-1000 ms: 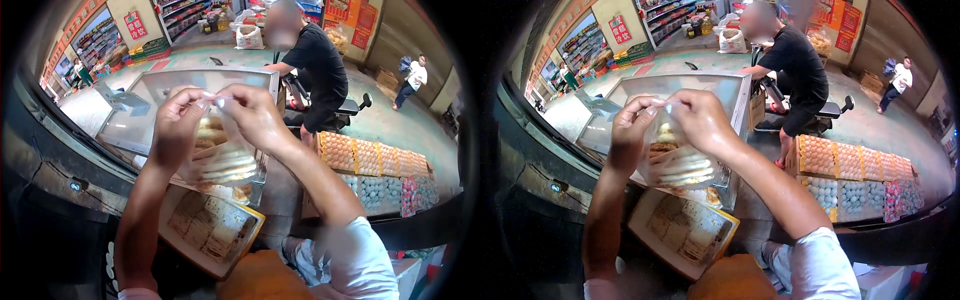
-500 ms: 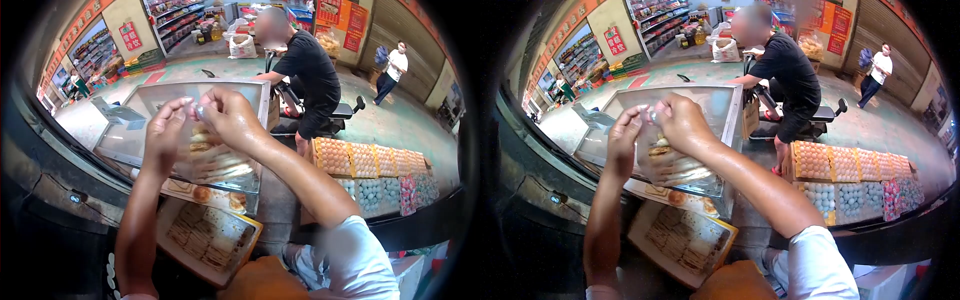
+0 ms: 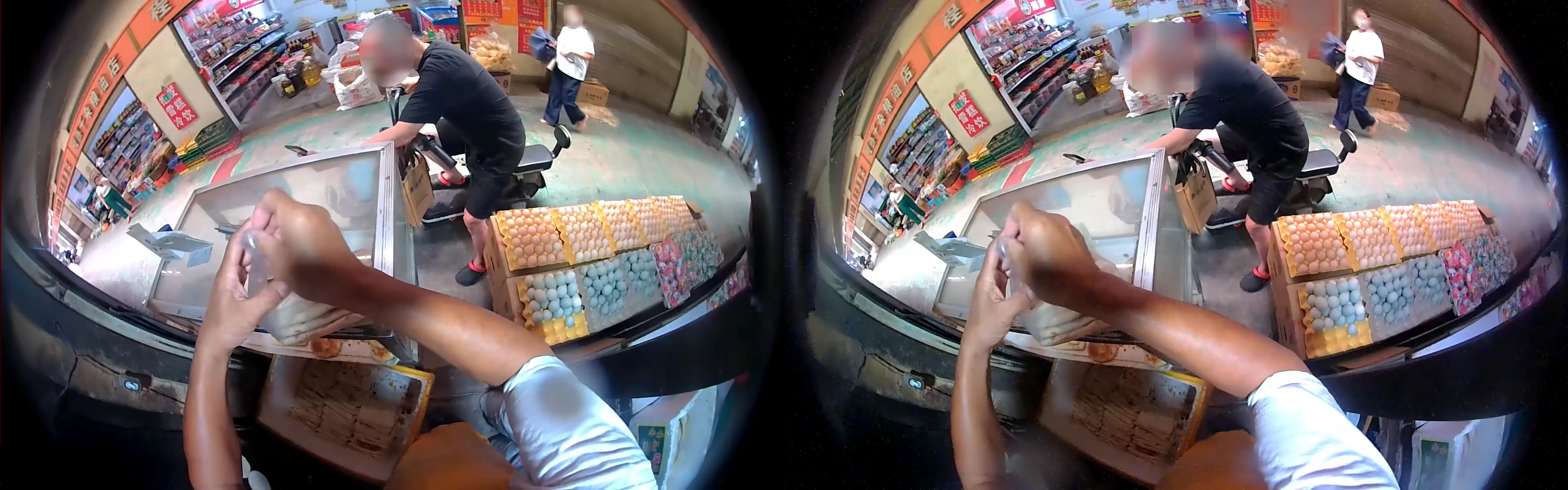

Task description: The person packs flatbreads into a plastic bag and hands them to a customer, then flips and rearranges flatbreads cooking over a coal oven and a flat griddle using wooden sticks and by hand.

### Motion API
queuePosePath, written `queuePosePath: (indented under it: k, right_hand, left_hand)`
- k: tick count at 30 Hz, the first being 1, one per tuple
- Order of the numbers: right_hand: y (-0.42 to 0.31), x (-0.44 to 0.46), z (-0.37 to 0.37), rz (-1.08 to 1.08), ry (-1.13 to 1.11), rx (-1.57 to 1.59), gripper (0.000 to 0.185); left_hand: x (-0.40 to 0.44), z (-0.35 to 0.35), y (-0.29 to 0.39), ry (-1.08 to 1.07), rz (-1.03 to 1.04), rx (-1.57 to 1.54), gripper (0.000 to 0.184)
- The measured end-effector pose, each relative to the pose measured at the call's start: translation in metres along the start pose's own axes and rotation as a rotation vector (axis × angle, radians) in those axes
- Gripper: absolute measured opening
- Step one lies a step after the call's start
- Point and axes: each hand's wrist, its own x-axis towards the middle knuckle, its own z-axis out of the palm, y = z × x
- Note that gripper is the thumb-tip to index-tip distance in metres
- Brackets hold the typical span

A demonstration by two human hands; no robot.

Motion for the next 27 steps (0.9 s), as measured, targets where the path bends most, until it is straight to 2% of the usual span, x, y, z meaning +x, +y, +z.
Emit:
queuePosePath:
  k: [2,4,5,7,8,9,10,11,14,16,18,19,20,24,25,26,27]
  right_hand:
    - [0.006,-0.001,0.003,-0.015,-0.037,-0.086,0.009]
    - [0.011,-0.005,0.009,-0.306,-0.063,-0.324,0.008]
    - [0.004,-0.008,0.006,-0.346,-0.042,-0.375,0.009]
    - [0.003,-0.006,-0.004,-0.340,-0.065,-0.393,0.010]
    - [0.003,-0.005,-0.008,-0.339,-0.098,-0.406,0.011]
    - [0.009,-0.005,-0.011,-0.345,-0.102,-0.401,0.011]
    - [0.021,-0.004,-0.012,-0.338,-0.123,-0.239,0.014]
    - [0.031,-0.003,-0.012,-0.329,-0.147,-0.076,0.016]
    - [0.049,-0.012,-0.023,-0.251,-0.211,-0.245,0.020]
    - [0.054,-0.022,-0.024,-0.182,-0.216,-0.225,0.018]
    - [0.067,-0.025,-0.017,-0.137,-0.104,0.041,0.015]
    - [0.070,-0.024,-0.014,-0.198,-0.082,-0.028,0.013]
    - [0.068,-0.025,-0.011,-0.180,-0.060,-0.028,0.013]
    - [0.053,-0.040,-0.011,-0.182,0.099,-0.138,0.009]
    - [0.051,-0.041,-0.014,-0.217,0.097,-0.195,0.008]
    - [0.050,-0.043,-0.016,-0.200,0.110,-0.194,0.008]
    - [0.049,-0.044,-0.018,-0.218,0.122,-0.228,0.008]
  left_hand:
    - [0.003,-0.001,-0.007,-0.053,0.037,-0.070,0.072]
    - [0.008,-0.003,-0.008,-0.154,-0.151,0.080,0.059]
    - [0.008,0.001,-0.008,-0.159,-0.149,0.080,0.059]
    - [0.005,0.012,-0.008,0.005,-0.152,-0.014,0.037]
    - [0.005,0.007,-0.015,0.004,-0.151,-0.012,0.037]
    - [0.005,-0.003,-0.027,-0.117,-0.241,-0.005,0.029]
    - [0.004,-0.013,-0.033,-0.230,-0.333,0.002,0.021]
    - [0.007,-0.004,-0.025,-0.195,-0.217,-0.061,0.013]
    - [0.010,0.007,-0.005,-0.138,-0.255,-0.148,0.012]
    - [0.007,0.002,-0.016,-0.186,-0.209,-0.158,0.014]
    - [0.004,0.004,-0.007,-0.119,-0.294,-0.136,0.018]
    - [0.003,0.003,-0.007,-0.114,-0.309,-0.103,0.026]
    - [0.002,0.004,-0.005,-0.139,-0.321,-0.102,0.026]
    - [0.002,-0.002,-0.011,-0.044,-0.320,0.120,0.033]
    - [0.000,-0.018,-0.033,-0.042,-0.196,0.226,0.030]
    - [0.000,-0.020,-0.028,-0.093,-0.329,0.034,0.031]
    - [0.000,-0.019,-0.019,-0.125,-0.370,-0.011,0.032]
